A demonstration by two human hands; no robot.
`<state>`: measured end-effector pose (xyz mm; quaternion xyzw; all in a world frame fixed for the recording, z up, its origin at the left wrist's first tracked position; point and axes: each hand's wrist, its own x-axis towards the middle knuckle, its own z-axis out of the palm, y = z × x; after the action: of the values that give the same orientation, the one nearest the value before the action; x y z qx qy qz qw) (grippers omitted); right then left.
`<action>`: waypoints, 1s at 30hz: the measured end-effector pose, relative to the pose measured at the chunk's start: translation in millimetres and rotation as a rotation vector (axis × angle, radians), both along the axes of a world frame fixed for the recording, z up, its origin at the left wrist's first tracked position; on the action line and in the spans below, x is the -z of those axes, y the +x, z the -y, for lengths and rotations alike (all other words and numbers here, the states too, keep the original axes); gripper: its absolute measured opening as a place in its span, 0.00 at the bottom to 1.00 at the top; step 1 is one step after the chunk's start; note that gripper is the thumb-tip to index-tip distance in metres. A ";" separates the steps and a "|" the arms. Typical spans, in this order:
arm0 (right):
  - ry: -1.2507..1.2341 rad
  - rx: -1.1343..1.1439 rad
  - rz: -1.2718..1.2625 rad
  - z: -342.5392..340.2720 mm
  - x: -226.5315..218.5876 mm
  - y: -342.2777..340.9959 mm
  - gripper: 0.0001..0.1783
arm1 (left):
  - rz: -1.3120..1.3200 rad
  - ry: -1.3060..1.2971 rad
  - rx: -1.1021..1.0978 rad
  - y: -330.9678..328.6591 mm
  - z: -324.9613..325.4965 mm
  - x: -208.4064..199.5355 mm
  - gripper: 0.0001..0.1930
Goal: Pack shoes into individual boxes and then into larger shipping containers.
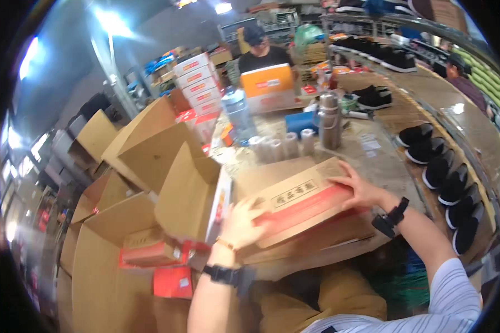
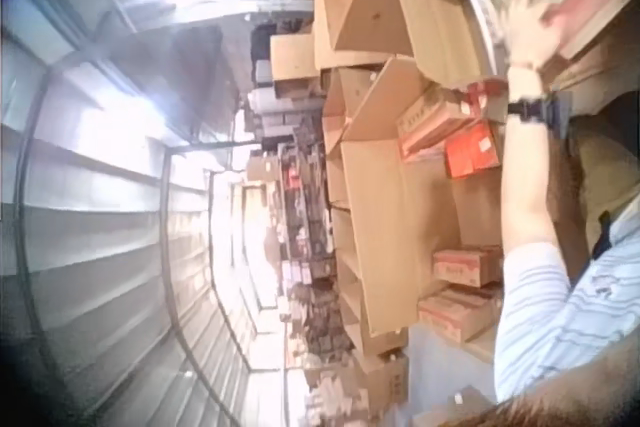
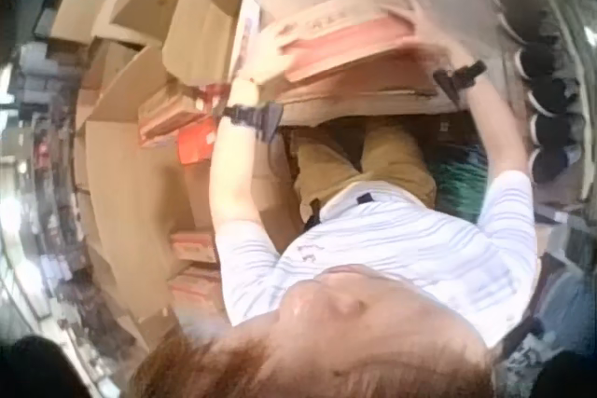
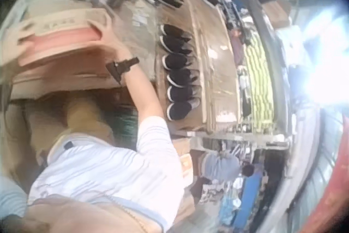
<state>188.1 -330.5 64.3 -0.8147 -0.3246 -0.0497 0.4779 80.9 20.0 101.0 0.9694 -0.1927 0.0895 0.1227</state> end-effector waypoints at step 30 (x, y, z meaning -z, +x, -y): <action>0.399 -0.233 -0.290 25.3 21.7 -42.0 0.48 | 0.324 -0.003 -0.093 -50.3 60.8 32.6 0.45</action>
<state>146.1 -355.8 42.6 -0.6603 -0.3280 0.0598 0.6730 30.6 -40.9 68.3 0.9500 -0.1645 0.2505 0.0872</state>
